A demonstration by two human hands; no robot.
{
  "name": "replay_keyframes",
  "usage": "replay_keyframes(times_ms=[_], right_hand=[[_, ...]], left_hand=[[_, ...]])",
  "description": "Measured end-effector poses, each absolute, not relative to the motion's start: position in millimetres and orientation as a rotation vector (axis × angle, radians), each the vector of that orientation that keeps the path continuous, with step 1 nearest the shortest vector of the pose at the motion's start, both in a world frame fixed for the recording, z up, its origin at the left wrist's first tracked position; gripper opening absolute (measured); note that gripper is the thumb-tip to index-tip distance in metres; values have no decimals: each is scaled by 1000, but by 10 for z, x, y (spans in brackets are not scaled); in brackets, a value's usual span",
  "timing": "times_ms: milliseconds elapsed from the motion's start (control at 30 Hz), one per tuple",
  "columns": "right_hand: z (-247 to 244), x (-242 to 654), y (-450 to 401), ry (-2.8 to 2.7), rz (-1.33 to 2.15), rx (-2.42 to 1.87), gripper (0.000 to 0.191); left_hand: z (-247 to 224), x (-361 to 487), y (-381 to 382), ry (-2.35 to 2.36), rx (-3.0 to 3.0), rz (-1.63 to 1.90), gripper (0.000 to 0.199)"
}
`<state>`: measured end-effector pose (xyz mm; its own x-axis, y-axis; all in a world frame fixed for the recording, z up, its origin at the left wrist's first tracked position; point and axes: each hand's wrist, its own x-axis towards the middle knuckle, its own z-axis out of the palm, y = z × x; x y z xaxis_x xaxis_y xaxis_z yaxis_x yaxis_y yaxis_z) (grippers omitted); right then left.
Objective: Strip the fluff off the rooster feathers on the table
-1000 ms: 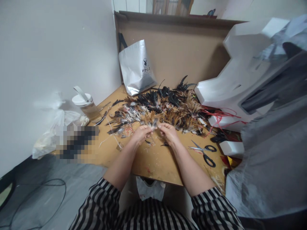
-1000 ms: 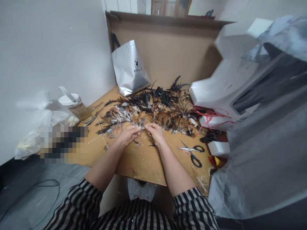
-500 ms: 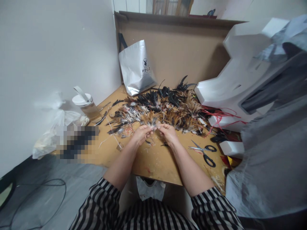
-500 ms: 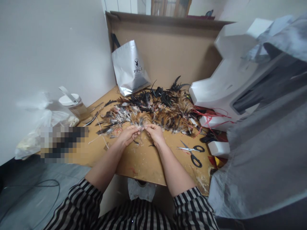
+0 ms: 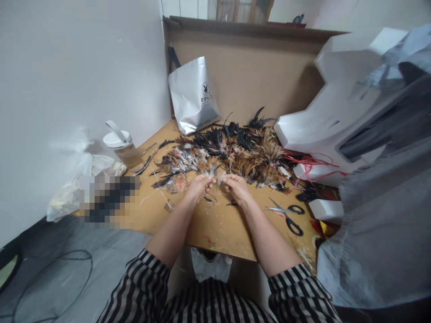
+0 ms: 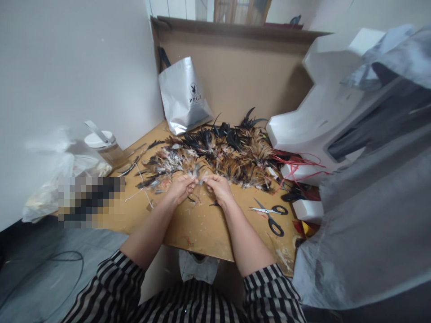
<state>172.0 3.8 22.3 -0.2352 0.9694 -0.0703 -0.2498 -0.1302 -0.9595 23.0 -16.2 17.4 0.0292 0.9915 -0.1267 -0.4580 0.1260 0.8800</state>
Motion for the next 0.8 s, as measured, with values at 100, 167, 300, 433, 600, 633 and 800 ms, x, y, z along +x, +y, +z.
replay_keyframes(times_ms=[100,167,300,433,600,633,800], right_hand=[[236,1730,29,-1139,1571,-939,23],[246,1742,23,-1166,1559,-918,22],[252,1766,20,-1181,1551,-882,22],[257,1776,17,-1209,1569,-902,22],[289,1784,10,-1244,1544,-947,24],[299,1788,8,-1257,1530,-960,24],[346,1805,-15,-1308,1498,-1028,26]], left_hand=[[173,245,-174,958,916,1260,26],[166,248,-176,994,1042,1201,27],[154,242,-181,1044,1272,1072,30],[130,249,-188,1081,1359,990,29],[94,227,-156,1177,1312,1027,29],[93,214,-145,1197,1265,1081,29],[125,179,-139,1069,961,1241,31]])
